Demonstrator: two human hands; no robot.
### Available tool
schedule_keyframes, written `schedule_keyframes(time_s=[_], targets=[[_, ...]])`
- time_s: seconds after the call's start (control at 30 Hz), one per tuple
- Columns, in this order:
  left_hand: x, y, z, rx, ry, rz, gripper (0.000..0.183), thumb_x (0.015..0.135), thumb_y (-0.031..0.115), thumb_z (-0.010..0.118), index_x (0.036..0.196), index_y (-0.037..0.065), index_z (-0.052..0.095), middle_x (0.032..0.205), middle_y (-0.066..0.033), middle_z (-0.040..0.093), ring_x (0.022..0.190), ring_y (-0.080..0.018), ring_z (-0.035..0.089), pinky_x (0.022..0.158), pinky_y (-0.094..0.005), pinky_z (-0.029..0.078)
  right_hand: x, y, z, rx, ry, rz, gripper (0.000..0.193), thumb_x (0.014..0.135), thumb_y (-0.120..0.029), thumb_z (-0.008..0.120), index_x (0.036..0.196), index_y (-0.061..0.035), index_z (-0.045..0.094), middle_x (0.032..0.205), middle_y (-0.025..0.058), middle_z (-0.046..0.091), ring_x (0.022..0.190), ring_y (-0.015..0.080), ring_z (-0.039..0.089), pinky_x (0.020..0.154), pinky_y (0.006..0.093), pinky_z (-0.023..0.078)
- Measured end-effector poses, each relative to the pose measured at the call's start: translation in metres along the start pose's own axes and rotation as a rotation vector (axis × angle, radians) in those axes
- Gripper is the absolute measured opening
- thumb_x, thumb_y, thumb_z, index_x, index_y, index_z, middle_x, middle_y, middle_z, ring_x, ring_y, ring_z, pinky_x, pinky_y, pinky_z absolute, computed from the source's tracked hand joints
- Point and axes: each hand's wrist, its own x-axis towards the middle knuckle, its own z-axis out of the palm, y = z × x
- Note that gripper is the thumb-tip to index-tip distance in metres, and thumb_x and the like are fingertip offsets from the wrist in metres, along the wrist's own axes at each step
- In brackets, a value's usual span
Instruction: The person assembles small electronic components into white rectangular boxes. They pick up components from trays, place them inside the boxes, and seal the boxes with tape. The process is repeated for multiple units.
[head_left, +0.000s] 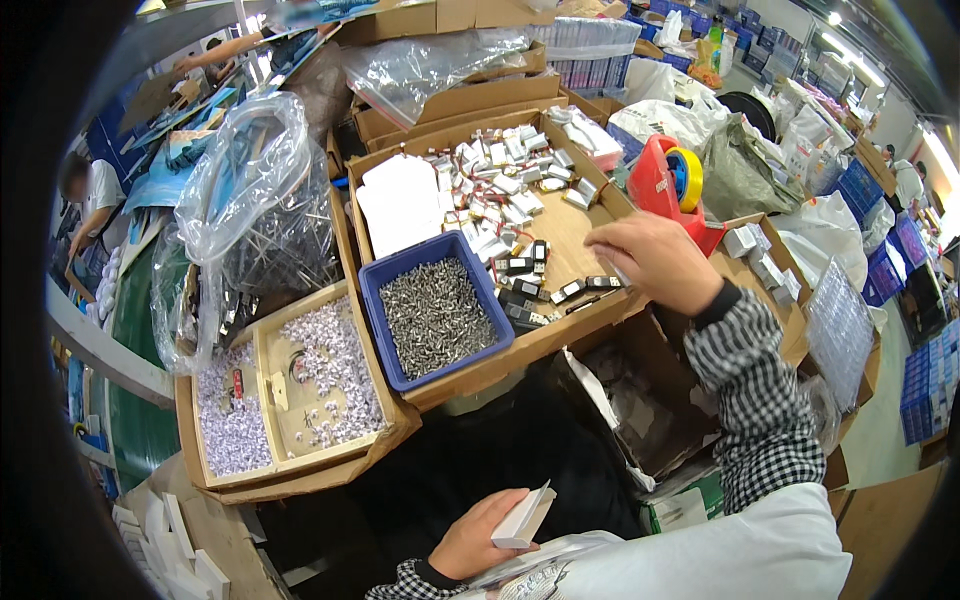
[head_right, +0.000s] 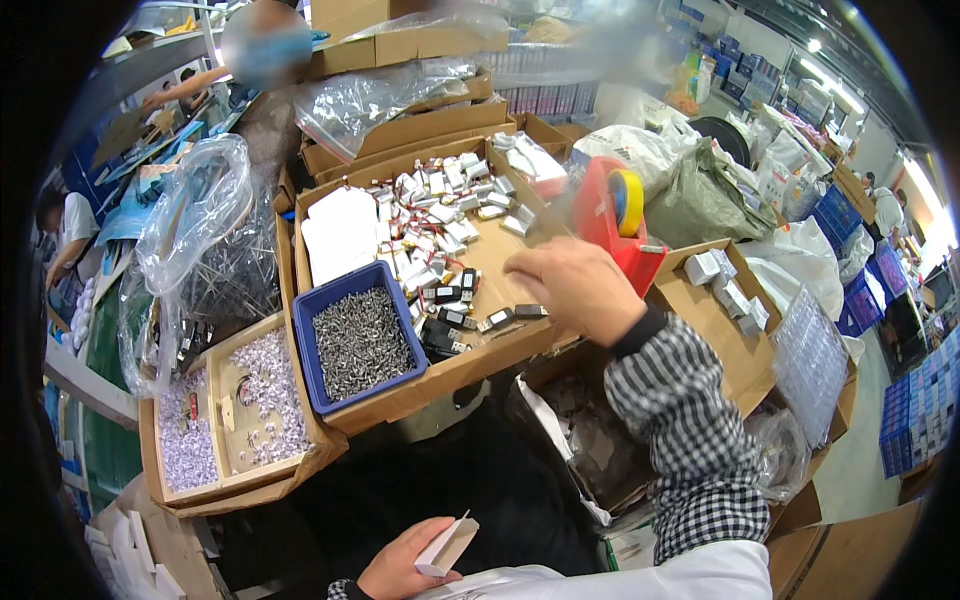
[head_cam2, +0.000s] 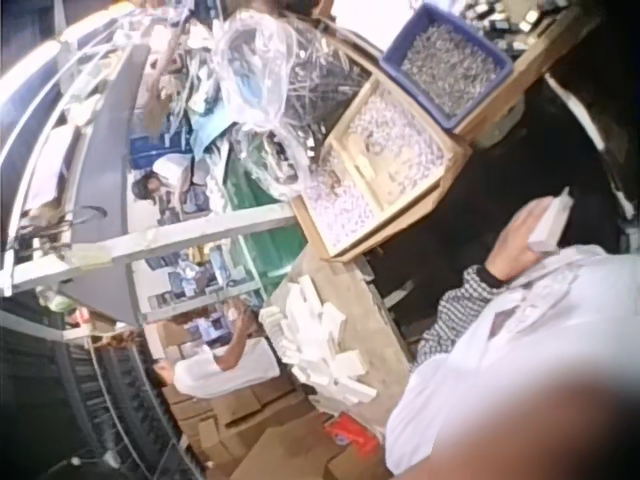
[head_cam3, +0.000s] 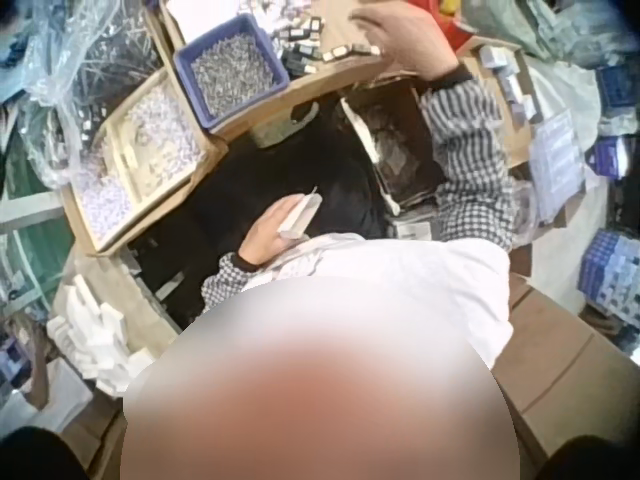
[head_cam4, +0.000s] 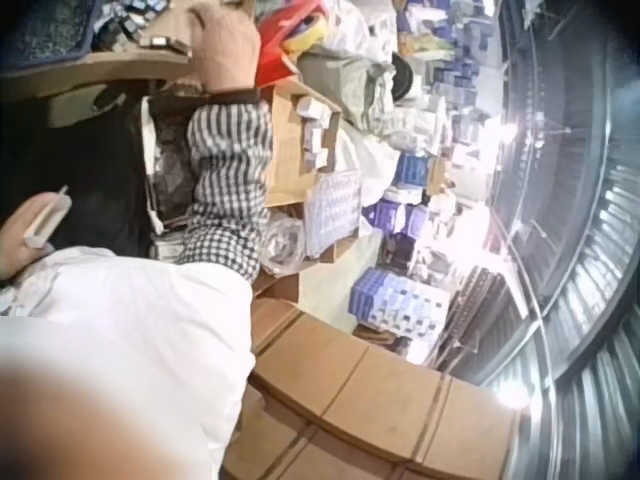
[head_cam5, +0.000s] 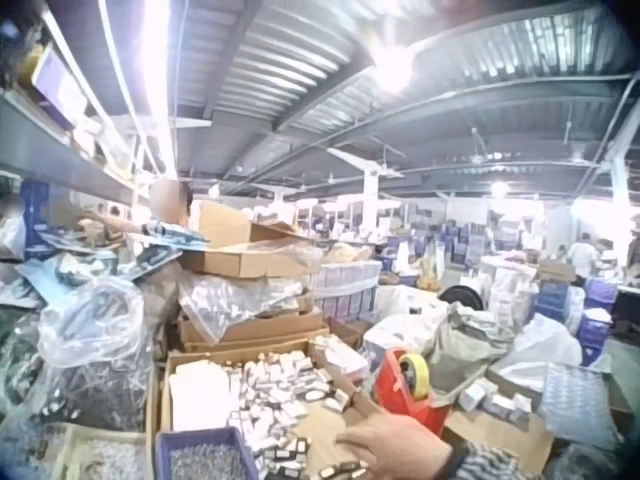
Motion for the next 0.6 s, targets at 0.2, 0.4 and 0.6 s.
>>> schedule_keyframes(time_s=[0.2, 0.4, 0.6], targets=[[-0.001, -0.002, 0.003, -0.033, -0.05, -0.082, 0.076, 0.079, 0.039, 0.075, 0.137, 0.008, 0.039, 0.132, -0.0162, 0.049, 0.118, -0.0317, 0.052, 0.097, -0.0347, 0.044, 0.019, 0.055, 0.027, -0.429, -0.391, -0.08, 0.023, 0.078, -0.006, 0.058, 0.096, -0.0141, 0.069, 0.099, 0.0013, 0.065, 0.101, 0.0232, 0.058, 0.085, 0.0336, 0.048], [-0.012, -0.006, 0.004, -0.025, 0.168, 0.047, 0.072, 0.073, 0.023, 0.079, 0.134, 0.006, 0.045, 0.128, -0.0196, 0.053, 0.12, -0.0359, 0.051, 0.098, -0.0383, 0.043, 0.018, 0.049, -0.006, -0.139, -0.338, 0.011, 0.014, 0.08, -0.013, 0.062, 0.091, -0.0087, 0.069, 0.098, 0.0057, 0.065, 0.101, 0.0251, 0.059, 0.089, 0.036, 0.047], [-0.009, -0.01, 0.0, -0.069, 0.171, 0.008, 0.068, 0.074, 0.02, 0.077, 0.133, 0.007, 0.046, 0.126, -0.0183, 0.054, 0.118, -0.0346, 0.053, 0.097, -0.038, 0.044, 0.033, 0.036, -0.045, -0.037, -0.388, -0.082, 0.013, 0.083, -0.012, 0.061, 0.094, -0.0038, 0.063, 0.111, 0.0112, 0.061, 0.103, 0.03, 0.059, 0.091, 0.0367, 0.046]])
